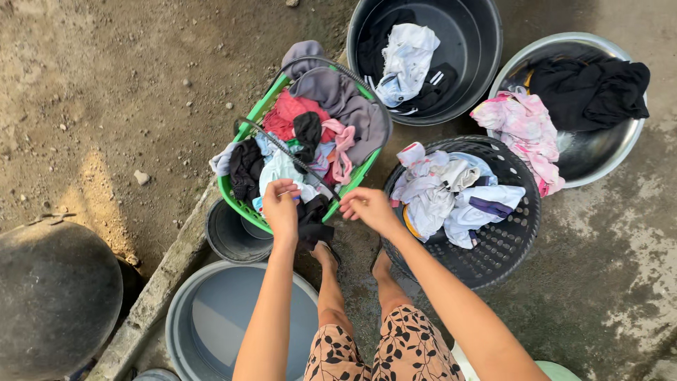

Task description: The person sorts items of clothing from a large pile into different plastic baskets and basins by hand.

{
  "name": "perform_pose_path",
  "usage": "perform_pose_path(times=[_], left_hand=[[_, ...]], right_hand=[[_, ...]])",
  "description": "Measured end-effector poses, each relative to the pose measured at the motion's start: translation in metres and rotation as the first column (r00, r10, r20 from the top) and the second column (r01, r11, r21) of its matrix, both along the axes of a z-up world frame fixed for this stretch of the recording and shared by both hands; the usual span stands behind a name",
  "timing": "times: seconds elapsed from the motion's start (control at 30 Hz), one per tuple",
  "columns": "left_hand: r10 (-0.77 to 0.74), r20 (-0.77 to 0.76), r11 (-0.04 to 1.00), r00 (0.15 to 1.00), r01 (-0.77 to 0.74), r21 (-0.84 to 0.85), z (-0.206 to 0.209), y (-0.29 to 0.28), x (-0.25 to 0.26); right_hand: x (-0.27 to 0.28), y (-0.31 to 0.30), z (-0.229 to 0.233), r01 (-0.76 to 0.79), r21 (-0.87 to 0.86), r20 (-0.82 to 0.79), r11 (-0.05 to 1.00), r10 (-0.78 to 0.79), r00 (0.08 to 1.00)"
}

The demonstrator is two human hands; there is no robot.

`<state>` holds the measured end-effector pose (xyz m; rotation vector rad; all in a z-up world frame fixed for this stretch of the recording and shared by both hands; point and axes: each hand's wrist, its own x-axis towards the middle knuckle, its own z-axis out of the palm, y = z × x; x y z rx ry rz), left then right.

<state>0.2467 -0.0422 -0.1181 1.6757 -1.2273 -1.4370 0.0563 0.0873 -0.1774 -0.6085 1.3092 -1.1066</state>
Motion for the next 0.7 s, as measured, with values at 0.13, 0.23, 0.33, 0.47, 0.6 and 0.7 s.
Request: perform_pose_path(times=[0.13, 0.23, 0.33, 0.47, 0.6, 0.7], left_hand=[[0.055, 0.090, 0.994, 0.994, -0.064, 0.093, -0.013, -0.016, 0.074], [-0.023, 0.108, 0.992, 0.994, 0.009, 0.125, -0.033, -0.024, 0.105], [-0.120, 0.156, 0.986, 0.980, 0.099, 0.133, -0.061, -0.034, 0.119], [-0.223, 0.212, 0.975, 0.952, 0.223, 0.025, -0.098, -0.045, 0.129], [-0.341, 0.303, 0.930, 0.890, 0.366, -0.026, -0.104, -0.056, 0.128], [-0.302, -0.119, 0.832, 0.946, 0.323, 0.452, -0.078, -0.066, 0.106]], right_hand=[[0.091, -0.046, 0.033, -0.151, -0.069, -0.365, 0.986, 0.116, 0.924], [0.125, -0.059, 0.039, -0.361, -0.002, -0.765, 0.933, 0.231, 0.601], [0.144, -0.063, 0.014, -0.487, 0.214, -0.784, 0.847, 0.446, 0.432], [0.132, -0.054, -0.032, -0.160, 0.129, -0.625, 0.979, 0.205, 0.753], [0.085, -0.032, -0.047, 0.412, 0.383, 0.050, 0.827, -0.464, 0.884], [0.063, -0.022, -0.034, 0.379, 0.491, 0.480, 0.784, -0.607, 0.633]])
